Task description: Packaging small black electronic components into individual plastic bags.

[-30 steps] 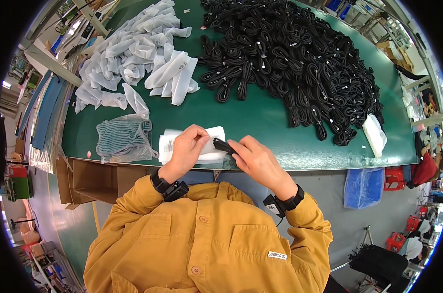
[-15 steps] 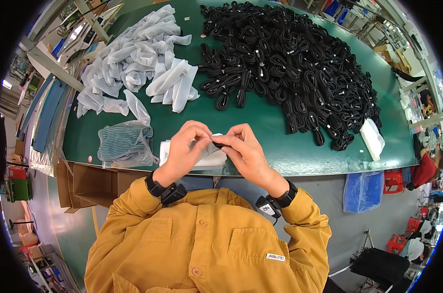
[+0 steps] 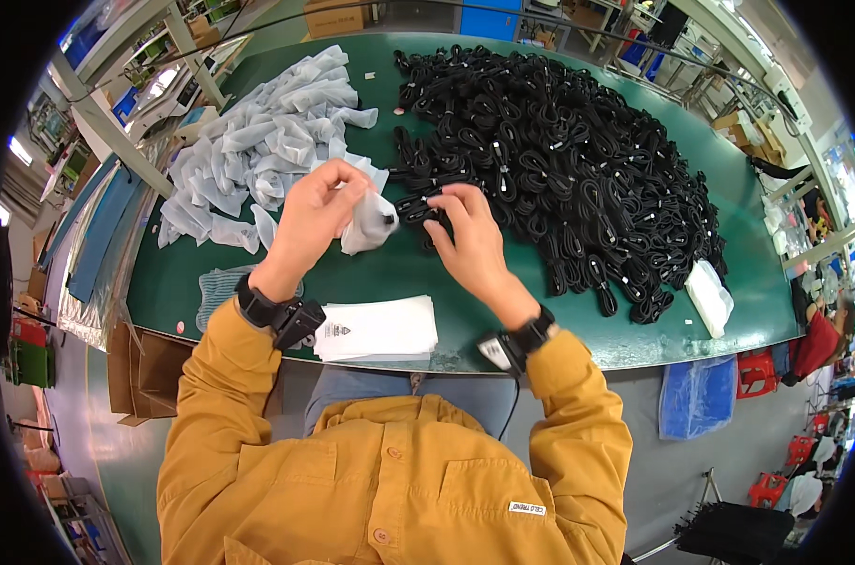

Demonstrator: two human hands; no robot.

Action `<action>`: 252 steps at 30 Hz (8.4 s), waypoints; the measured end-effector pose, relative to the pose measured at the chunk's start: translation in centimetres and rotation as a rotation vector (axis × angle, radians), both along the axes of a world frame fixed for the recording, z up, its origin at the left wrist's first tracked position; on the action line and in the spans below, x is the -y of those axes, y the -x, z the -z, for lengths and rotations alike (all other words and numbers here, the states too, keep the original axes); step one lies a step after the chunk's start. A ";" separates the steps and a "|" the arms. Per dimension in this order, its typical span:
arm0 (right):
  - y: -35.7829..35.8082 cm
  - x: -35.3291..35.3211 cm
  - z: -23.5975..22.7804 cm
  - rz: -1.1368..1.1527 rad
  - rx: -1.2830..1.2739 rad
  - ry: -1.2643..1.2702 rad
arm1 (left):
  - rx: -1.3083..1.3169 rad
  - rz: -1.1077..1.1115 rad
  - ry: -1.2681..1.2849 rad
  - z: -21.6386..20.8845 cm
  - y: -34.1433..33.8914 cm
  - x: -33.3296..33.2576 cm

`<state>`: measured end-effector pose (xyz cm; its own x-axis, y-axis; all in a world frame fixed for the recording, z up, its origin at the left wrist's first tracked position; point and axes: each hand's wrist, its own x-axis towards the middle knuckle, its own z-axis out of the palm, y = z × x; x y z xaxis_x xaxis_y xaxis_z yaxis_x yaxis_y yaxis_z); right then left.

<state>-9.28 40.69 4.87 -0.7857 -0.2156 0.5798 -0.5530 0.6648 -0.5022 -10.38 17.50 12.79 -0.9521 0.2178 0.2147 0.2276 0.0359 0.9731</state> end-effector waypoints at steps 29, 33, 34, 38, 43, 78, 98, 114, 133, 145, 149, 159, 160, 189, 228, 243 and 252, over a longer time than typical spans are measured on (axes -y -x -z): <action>-7.2 -5.0 1.1 0.269 -0.106 -0.191 | -0.493 0.064 0.618 12.9 -10.9 -4.0; -10.4 -3.2 1.8 0.142 0.191 0.057 | -0.460 0.033 0.622 14.1 -10.8 -3.9; -10.9 -3.0 2.1 0.097 0.182 0.062 | -0.438 0.030 0.593 14.3 -10.7 -3.9; -12.3 -2.6 2.5 0.004 0.163 -0.013 | -0.292 0.026 0.491 14.0 -10.6 -3.7; -13.1 -2.2 1.4 -0.023 0.133 -0.278 | 0.028 0.026 0.310 12.7 -10.8 -3.7; -9.9 0.6 -2.4 -0.153 0.206 0.500 | -0.057 0.232 0.011 5.1 -7.2 -2.4; -10.6 -7.3 3.2 0.419 0.307 -0.484 | -0.379 0.182 0.463 10.8 -9.1 -1.8; -13.9 -2.7 2.7 0.041 0.372 0.103 | -0.402 0.027 0.462 12.9 -11.2 -3.5; -14.9 -2.4 2.0 -0.129 0.114 -0.362 | 0.075 -0.002 0.246 13.1 -11.2 -2.8; -12.9 -2.9 1.7 -0.178 1.181 0.584 | -0.615 0.191 0.322 9.7 -10.9 -3.3; -12.4 -1.5 0.5 -0.284 0.466 0.225 | -0.507 0.119 0.288 8.5 -9.6 -3.2; -9.2 0.2 -2.9 -0.310 0.188 0.402 | 0.204 0.236 -0.297 5.1 -3.7 -0.9; -8.7 -0.1 -2.9 -0.318 0.187 0.406 | 0.211 0.140 -0.279 3.8 -2.8 -0.1; -11.2 -6.3 4.0 0.393 0.317 -0.318 | -0.344 -0.006 0.460 9.7 -11.6 1.6; -12.2 -2.1 1.5 -0.204 0.375 0.185 | -0.436 0.203 0.310 9.0 -9.8 -3.1; -4.7 -3.4 1.1 0.094 -0.059 -0.170 | 0.158 0.070 -0.235 1.3 -0.1 3.4; -5.3 -5.0 4.3 0.177 0.047 -0.543 | -0.308 0.153 0.480 9.8 -9.0 -1.5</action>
